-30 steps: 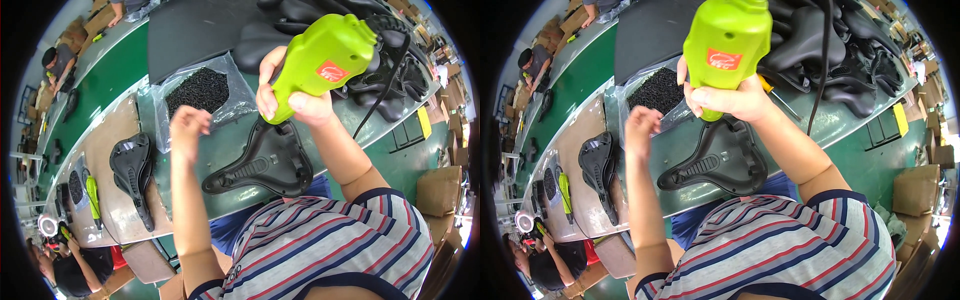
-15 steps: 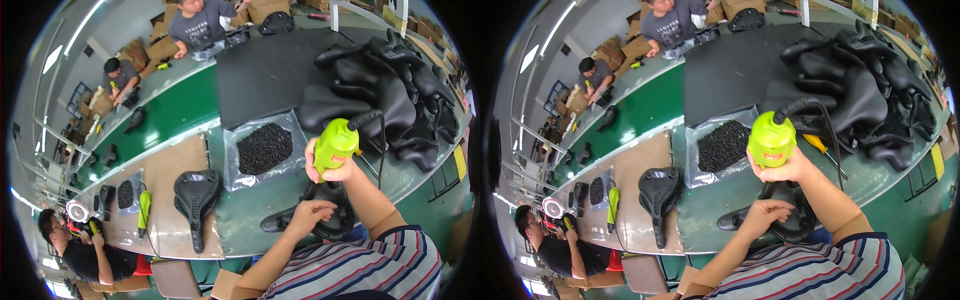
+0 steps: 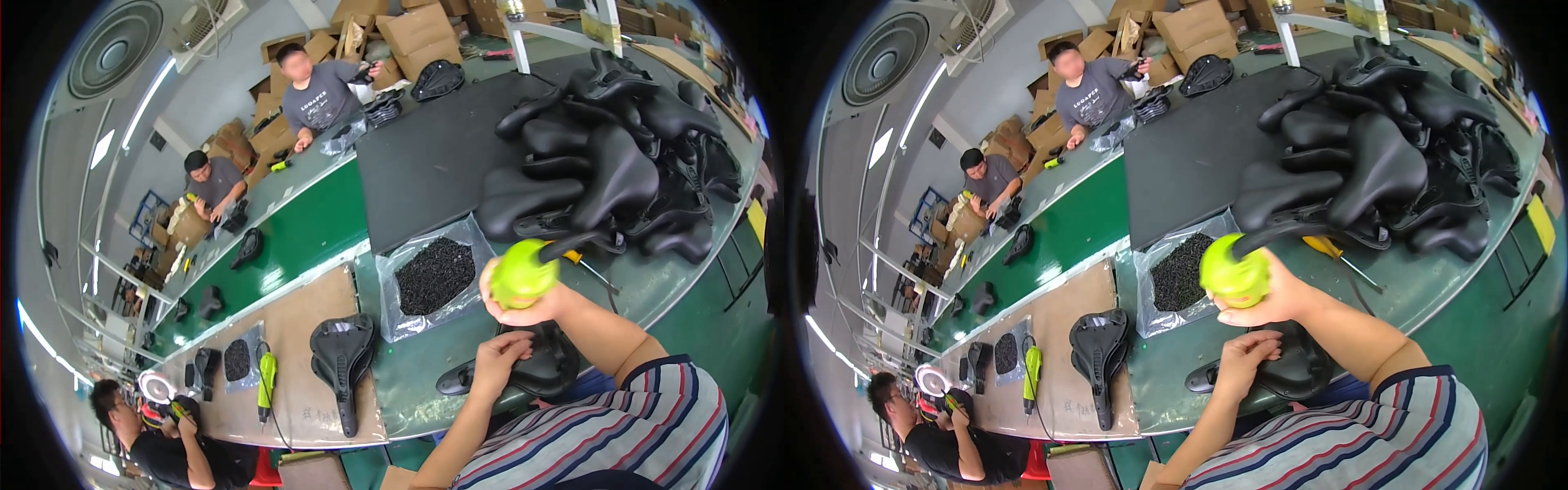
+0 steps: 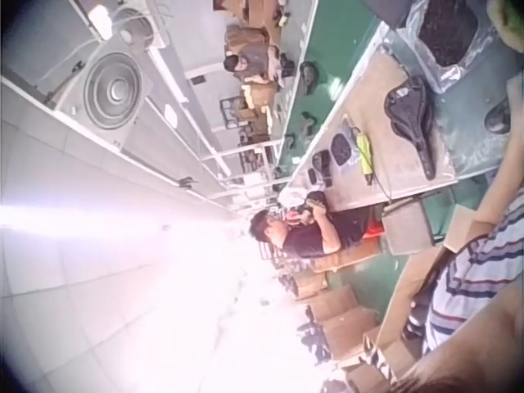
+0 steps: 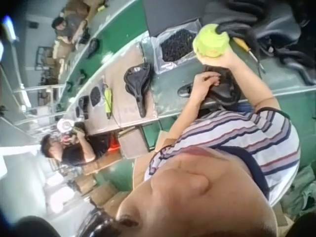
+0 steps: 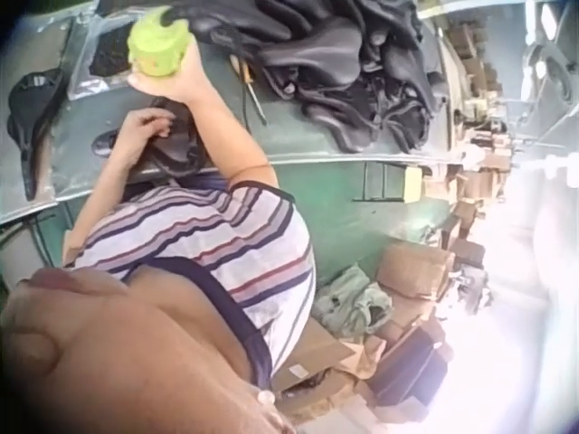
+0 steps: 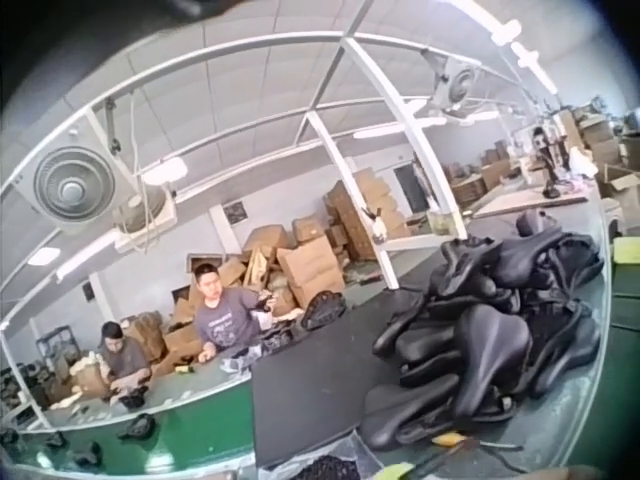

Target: Using an electric screwdriver to attach components to the bottom of bicycle seats.

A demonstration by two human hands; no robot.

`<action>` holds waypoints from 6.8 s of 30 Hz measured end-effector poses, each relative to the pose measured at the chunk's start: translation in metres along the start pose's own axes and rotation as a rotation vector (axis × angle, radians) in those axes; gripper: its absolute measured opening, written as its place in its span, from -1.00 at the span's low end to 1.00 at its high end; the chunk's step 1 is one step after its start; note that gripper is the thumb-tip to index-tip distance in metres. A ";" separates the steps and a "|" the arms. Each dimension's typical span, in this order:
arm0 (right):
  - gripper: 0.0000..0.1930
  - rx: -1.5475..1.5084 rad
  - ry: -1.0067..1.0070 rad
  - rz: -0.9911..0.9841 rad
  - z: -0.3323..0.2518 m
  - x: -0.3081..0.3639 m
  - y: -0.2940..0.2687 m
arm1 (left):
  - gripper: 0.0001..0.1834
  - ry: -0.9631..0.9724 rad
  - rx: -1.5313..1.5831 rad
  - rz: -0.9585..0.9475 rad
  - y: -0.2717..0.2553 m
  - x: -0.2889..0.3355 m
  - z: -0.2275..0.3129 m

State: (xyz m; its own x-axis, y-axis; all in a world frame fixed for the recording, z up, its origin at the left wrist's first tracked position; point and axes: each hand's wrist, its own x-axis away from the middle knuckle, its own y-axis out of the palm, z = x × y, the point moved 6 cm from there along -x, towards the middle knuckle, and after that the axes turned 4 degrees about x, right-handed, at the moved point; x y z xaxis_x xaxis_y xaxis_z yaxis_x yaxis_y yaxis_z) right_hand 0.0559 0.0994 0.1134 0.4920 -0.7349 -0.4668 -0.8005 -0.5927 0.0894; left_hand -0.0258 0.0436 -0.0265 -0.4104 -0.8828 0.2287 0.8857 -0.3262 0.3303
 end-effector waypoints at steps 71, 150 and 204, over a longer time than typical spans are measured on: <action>-0.56 -0.164 -0.023 0.171 0.014 -0.003 -0.061 | -0.89 -0.115 -0.142 -0.167 0.026 -0.006 -0.004; -0.62 0.013 -0.135 0.427 -0.020 0.050 -0.075 | -0.56 0.331 -1.219 0.370 0.003 -0.011 0.027; -0.52 -0.266 -0.063 0.015 0.050 0.038 -0.067 | -0.59 -0.303 -1.269 2.322 -0.149 0.710 -0.080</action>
State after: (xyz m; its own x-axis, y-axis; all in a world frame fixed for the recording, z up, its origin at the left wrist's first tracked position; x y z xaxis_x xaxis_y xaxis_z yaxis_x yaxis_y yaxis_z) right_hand 0.1110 0.1278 0.0456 0.4519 -0.7270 -0.5169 -0.6851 -0.6540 0.3208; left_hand -0.4317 -0.5612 0.0128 0.7931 -0.0061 -0.6091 -0.5540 0.4083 -0.7255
